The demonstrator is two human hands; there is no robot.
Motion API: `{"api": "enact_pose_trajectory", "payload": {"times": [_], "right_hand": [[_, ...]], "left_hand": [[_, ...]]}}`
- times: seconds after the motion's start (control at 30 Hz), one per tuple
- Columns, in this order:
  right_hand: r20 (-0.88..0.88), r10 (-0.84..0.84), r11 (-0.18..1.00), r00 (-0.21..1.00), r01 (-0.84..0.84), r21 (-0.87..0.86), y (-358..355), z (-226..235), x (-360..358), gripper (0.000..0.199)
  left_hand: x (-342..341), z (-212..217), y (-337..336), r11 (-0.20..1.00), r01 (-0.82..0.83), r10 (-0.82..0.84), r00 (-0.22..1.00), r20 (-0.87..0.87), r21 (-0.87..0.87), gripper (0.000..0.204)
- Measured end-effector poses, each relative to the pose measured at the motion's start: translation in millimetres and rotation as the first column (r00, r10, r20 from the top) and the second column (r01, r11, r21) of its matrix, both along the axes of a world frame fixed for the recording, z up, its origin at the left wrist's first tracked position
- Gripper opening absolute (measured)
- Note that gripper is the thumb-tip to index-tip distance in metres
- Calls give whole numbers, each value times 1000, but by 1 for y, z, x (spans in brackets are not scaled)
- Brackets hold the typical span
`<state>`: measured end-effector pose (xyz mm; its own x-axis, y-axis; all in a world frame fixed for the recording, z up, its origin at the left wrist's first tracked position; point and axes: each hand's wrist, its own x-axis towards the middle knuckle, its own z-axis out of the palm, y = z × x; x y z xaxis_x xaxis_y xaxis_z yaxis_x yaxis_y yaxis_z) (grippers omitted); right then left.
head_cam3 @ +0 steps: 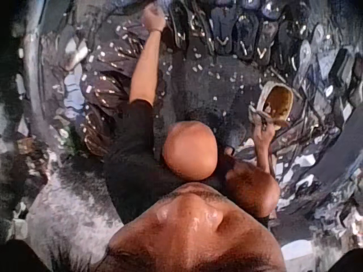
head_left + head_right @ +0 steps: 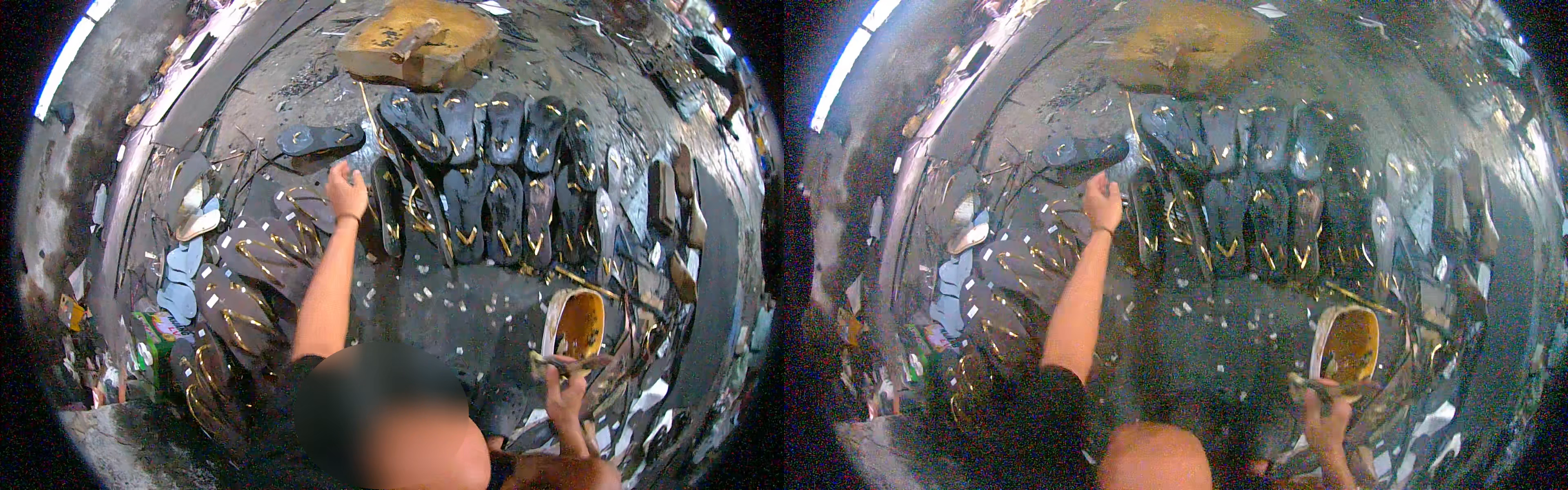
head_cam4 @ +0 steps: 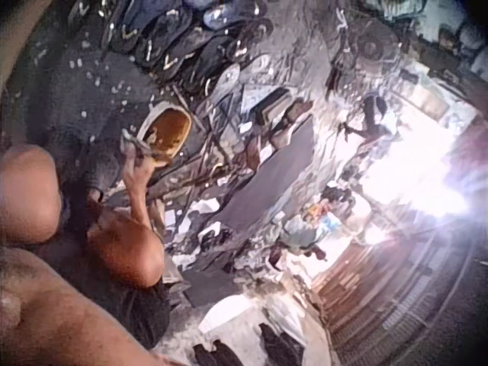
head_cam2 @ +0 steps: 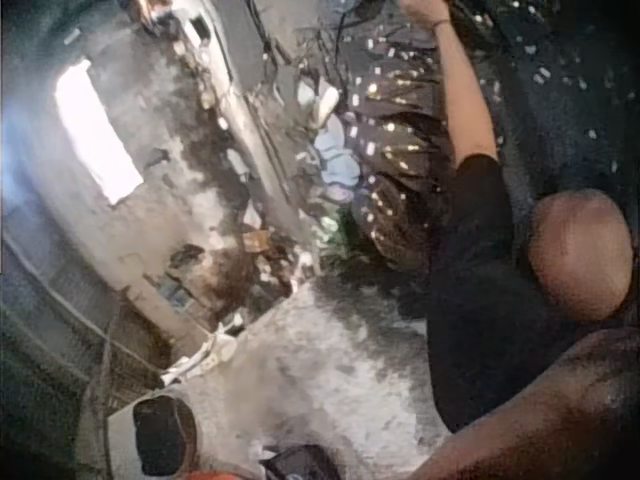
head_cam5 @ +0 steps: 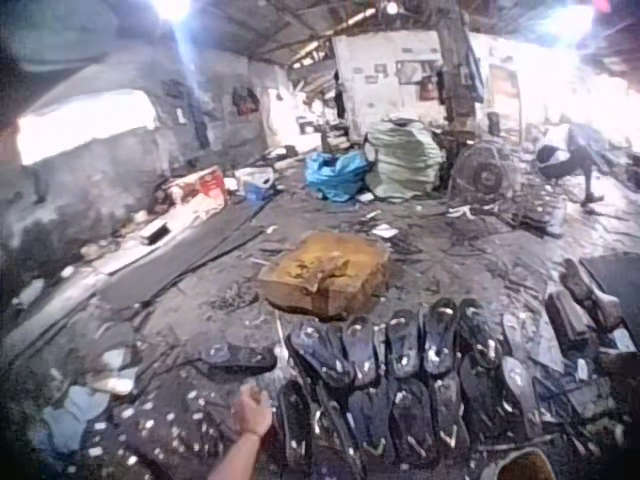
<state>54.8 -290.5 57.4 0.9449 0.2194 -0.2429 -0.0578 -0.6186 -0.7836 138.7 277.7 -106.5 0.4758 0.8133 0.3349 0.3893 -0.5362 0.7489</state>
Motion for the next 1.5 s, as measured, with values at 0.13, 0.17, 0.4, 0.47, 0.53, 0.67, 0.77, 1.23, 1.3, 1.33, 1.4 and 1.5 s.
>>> {"api": "enact_pose_trajectory", "payload": {"times": [0.13,0.17,0.4,0.47,0.53,0.67,0.77,1.23,1.3,1.33,1.4,1.5], "right_hand": [[258,-32,984,966,76,-164,-48,-8,19,28],[215,-105,972,971,146,-184,-67,-15,18,31],[44,-299,923,953,301,-241,-137,2,10,24],[19,-318,910,948,311,-274,-140,5,6,24],[116,-279,885,953,302,-353,-145,5,1,24],[168,-149,888,974,207,-412,-139,14,1,25],[236,-258,896,937,323,-306,-122,11,1,26],[299,-238,937,924,300,-181,-66,7,57,25],[400,-145,955,905,234,-183,-63,-7,61,27],[471,-104,955,876,220,-199,-56,-18,67,27],[588,-21,946,809,206,-250,-47,-45,73,28],[316,130,841,940,64,-538,-28,-47,85,34]], "left_hand": [[46,38,58,963,175,18,719,-694,206,56],[49,35,76,944,194,64,684,-727,266,64],[87,-10,111,917,307,62,523,-850,256,57],[84,-23,113,904,294,71,612,-788,310,46],[91,-21,99,857,333,163,549,-820,393,40],[61,25,120,751,360,168,707,-687,553,31],[54,113,91,908,218,-59,913,-404,358,40],[-144,166,-214,139,453,-322,862,392,-881,31],[-190,144,-261,128,273,-226,944,240,-953,36],[-207,135,-278,86,211,-99,974,202,-974,37],[-235,104,-302,-13,94,93,991,93,-995,36],[-288,47,-293,-151,18,48,999,11,-988,53]]}}
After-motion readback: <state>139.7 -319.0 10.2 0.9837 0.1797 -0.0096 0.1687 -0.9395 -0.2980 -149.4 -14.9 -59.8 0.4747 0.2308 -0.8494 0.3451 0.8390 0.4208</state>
